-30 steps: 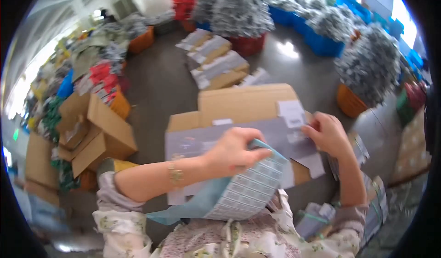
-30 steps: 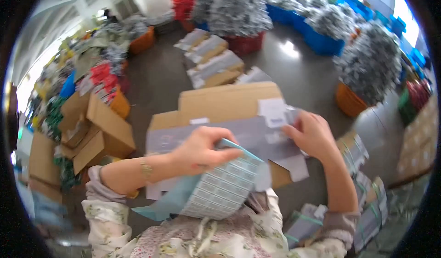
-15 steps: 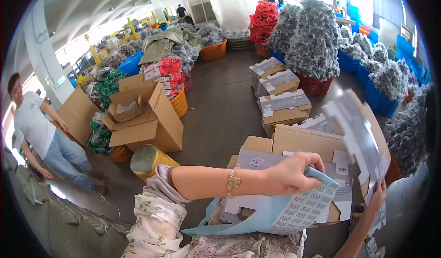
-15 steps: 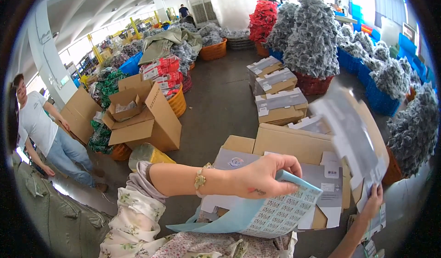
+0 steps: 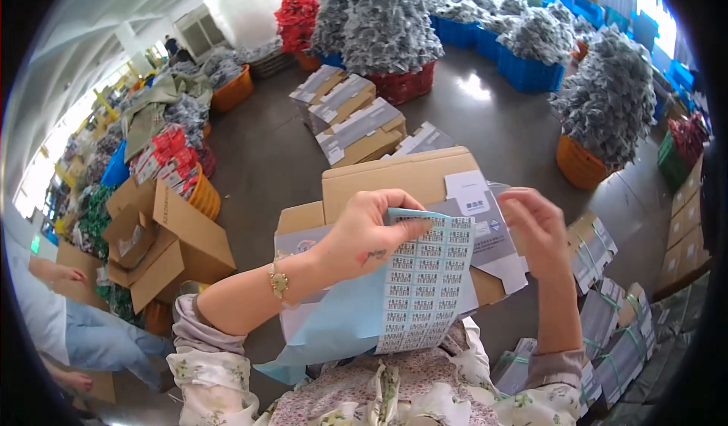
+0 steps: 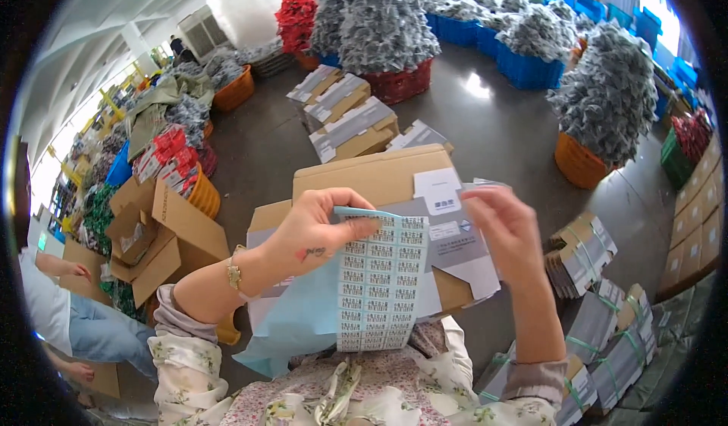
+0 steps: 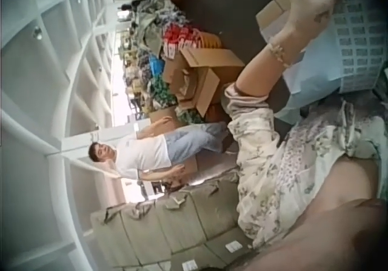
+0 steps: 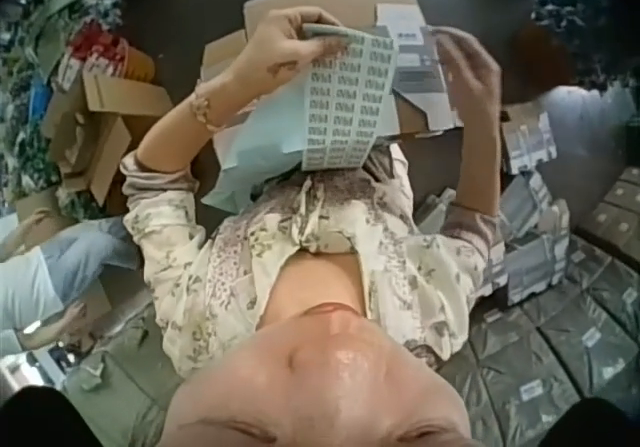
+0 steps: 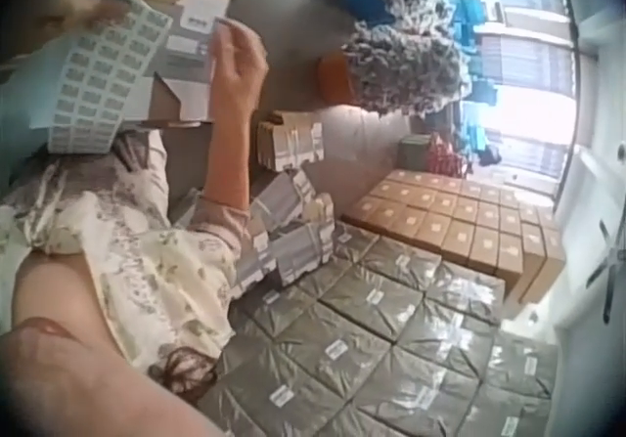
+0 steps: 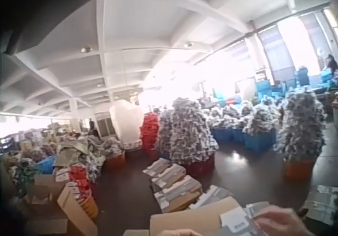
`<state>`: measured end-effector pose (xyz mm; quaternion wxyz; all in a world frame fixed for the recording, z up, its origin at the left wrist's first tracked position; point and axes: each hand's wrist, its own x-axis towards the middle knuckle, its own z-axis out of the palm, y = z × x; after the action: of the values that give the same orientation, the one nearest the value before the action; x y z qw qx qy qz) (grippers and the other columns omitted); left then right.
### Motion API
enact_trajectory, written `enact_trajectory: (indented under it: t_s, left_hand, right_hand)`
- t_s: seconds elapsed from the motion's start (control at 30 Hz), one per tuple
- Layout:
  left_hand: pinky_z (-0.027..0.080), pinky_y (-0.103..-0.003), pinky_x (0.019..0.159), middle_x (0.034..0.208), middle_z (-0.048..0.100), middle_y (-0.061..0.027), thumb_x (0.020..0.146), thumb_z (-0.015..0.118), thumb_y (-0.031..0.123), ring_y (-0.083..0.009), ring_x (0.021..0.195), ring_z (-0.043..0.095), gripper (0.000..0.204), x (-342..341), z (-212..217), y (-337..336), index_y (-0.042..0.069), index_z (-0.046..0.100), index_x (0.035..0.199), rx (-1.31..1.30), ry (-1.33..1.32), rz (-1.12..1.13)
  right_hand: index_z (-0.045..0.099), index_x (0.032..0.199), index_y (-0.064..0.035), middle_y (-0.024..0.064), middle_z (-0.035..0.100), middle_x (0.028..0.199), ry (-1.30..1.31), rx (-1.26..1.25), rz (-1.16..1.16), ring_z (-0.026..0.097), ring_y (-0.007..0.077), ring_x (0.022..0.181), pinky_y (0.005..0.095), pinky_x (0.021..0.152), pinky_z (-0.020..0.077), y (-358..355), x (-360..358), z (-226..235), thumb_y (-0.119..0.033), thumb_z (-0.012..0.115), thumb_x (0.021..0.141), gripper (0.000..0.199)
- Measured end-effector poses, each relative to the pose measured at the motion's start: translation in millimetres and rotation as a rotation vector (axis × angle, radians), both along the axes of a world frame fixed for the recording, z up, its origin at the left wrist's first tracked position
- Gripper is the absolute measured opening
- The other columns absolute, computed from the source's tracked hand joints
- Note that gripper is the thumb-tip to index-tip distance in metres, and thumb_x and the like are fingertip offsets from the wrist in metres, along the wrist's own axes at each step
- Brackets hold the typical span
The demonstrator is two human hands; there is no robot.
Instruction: Peeling small stickers from a sheet and applying them to the surfaces of flat cardboard boxes.
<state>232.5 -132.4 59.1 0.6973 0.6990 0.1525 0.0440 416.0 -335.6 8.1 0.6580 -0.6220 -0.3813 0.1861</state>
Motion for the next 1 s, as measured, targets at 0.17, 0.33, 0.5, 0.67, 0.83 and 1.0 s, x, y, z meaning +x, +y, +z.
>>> enact_trajectory:
  t_s: [0.17, 0.33, 0.5, 0.67, 0.83, 1.0]
  left_hand:
    - [0.046, -0.021, 0.064, 0.082, 0.066, -0.0015, 0.086, 0.072, 0.017, -0.0045, 0.073, 0.058, 0.020, -2, 12, -15, -0.001, 0.066, 0.091, 0.141, 0.044, 0.003]
    - [0.035, -0.020, 0.049, 0.063, 0.059, 0.0017, 0.086, 0.070, 0.021, -0.0016, 0.055, 0.048, 0.021, -15, -2, -11, 0.000, 0.065, 0.084, 0.328, 0.179, -0.019]
    - [0.032, -0.022, 0.044, 0.055, 0.054, 0.0015, 0.085, 0.070, 0.025, -0.0013, 0.048, 0.045, 0.026, -19, -13, -10, 0.001, 0.064, 0.080, 0.405, 0.130, -0.056]
    - [0.033, -0.023, 0.044, 0.055, 0.054, 0.0018, 0.085, 0.071, 0.025, -0.0022, 0.047, 0.044, 0.026, -22, -12, -10, 0.001, 0.064, 0.081, 0.328, 0.141, -0.076]
    - [0.044, -0.022, 0.063, 0.077, 0.064, 0.0010, 0.085, 0.072, 0.021, -0.0035, 0.072, 0.054, 0.021, -20, -3, -12, 0.001, 0.065, 0.085, 0.304, 0.280, -0.075]
    - [0.045, -0.022, 0.066, 0.081, 0.064, 0.0005, 0.085, 0.072, 0.020, -0.0039, 0.076, 0.055, 0.020, -20, -1, -12, 0.001, 0.065, 0.088, 0.279, 0.254, -0.082]
  right_hand:
    - [0.063, 0.093, 0.0030, 0.0036, 0.058, 0.099, -0.060, 0.032, 0.157, 0.053, 0.0084, 0.087, 0.0223, 0.075, 0.0432, 11, -35, 14, -0.008, 0.062, 0.089, 0.012]
    - [0.062, 0.082, 0.0024, 0.0082, 0.057, 0.095, -0.460, -0.208, -0.117, 0.056, 0.0162, 0.087, 0.0272, 0.077, 0.0441, 16, -19, 20, -0.012, 0.067, 0.081, 0.015]
    - [0.063, 0.078, 0.0007, 0.0124, 0.058, 0.093, -0.689, -0.390, -0.160, 0.056, 0.0253, 0.082, 0.0332, 0.076, 0.0447, 15, 3, -7, -0.019, 0.070, 0.076, 0.021]
    - [0.064, 0.077, -0.0002, 0.0124, 0.060, 0.087, -0.711, -0.707, -0.194, 0.057, 0.0289, 0.086, 0.0377, 0.076, 0.0451, 14, 11, 2, -0.026, 0.072, 0.075, 0.027]
    - [0.063, 0.075, 0.0007, 0.0149, 0.063, 0.083, -0.623, -0.778, -0.179, 0.059, 0.0318, 0.082, 0.0388, 0.074, 0.0466, 10, 18, 5, -0.032, 0.069, 0.080, 0.033]
    - [0.063, 0.077, 0.0025, 0.0174, 0.065, 0.077, -0.510, -0.720, -0.133, 0.061, 0.0346, 0.076, 0.0406, 0.072, 0.0479, 11, 8, 19, -0.033, 0.067, 0.083, 0.036]
